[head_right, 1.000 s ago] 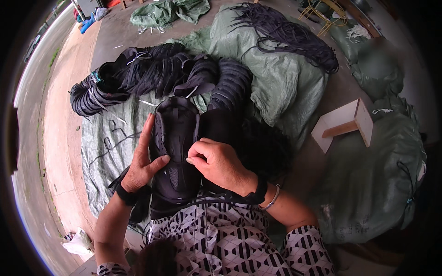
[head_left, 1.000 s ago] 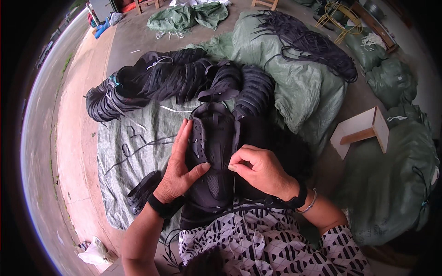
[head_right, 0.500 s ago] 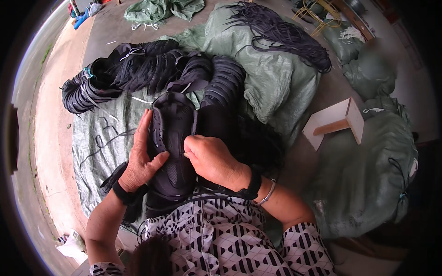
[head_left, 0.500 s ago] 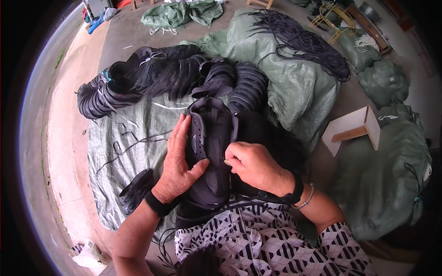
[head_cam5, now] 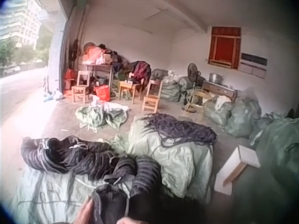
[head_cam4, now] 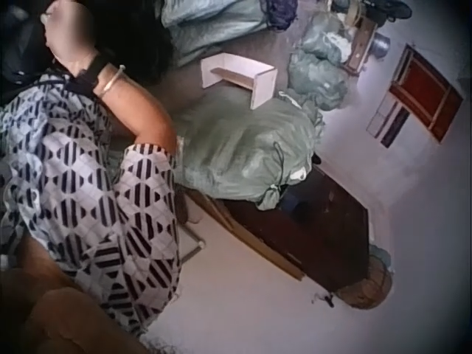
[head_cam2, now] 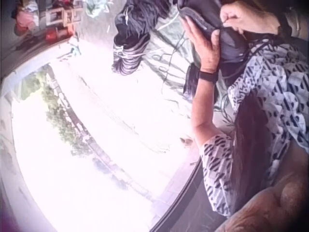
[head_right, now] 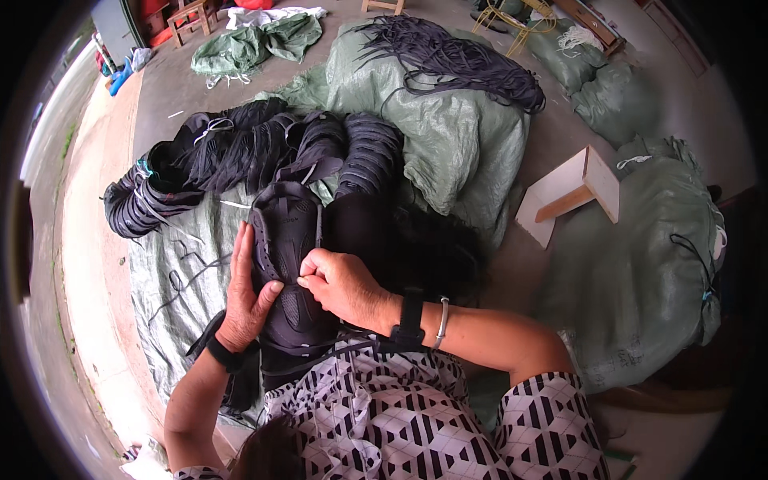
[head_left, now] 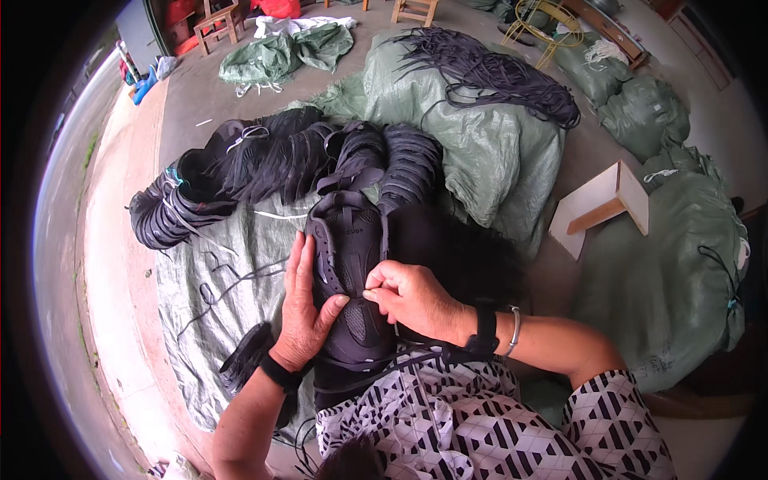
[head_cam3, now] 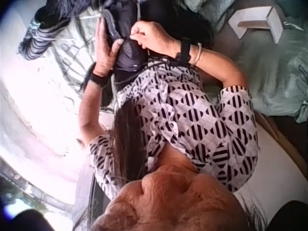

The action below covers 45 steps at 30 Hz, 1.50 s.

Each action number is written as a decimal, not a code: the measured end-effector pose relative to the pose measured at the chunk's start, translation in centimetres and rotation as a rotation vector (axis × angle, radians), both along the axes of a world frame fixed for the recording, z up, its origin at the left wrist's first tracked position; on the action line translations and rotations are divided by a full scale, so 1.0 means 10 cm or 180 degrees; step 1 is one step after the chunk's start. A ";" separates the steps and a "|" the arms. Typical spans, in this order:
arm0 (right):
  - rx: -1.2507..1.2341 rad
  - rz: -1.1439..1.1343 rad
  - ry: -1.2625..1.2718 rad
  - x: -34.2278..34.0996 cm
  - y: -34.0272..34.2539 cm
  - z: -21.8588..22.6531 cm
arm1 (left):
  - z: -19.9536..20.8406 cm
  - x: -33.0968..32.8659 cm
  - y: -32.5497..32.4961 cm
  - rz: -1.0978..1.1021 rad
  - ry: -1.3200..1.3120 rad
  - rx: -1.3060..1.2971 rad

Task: The recorder is threading laces through the eyelets of black athletic shoes.

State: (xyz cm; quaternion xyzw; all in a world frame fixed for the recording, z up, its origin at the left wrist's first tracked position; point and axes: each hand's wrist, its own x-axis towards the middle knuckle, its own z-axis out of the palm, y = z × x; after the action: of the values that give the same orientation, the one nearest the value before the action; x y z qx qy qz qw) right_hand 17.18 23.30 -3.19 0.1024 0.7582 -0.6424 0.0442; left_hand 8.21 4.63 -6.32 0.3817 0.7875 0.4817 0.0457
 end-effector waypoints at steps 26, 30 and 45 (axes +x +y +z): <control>0.1021 -0.0017 0.0988 0.07 0.04 -0.07 | 0.61 0.26 0.15 0.0027 0.2494 -0.1490; 0.0602 0.0153 0.0283 0.04 0.07 0.03 | 0.65 0.26 0.23 0.0133 0.1530 -0.1665; 0.1085 0.0624 0.0794 0.11 0.22 0.07 | 0.72 0.31 0.35 -0.0496 0.2926 -0.2359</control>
State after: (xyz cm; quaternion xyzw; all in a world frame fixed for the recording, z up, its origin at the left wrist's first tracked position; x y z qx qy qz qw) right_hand 18.29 25.48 -2.47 -0.0459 0.8617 -0.5054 -0.0056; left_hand 11.33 8.13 0.89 0.5664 0.8119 -0.0447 -0.1346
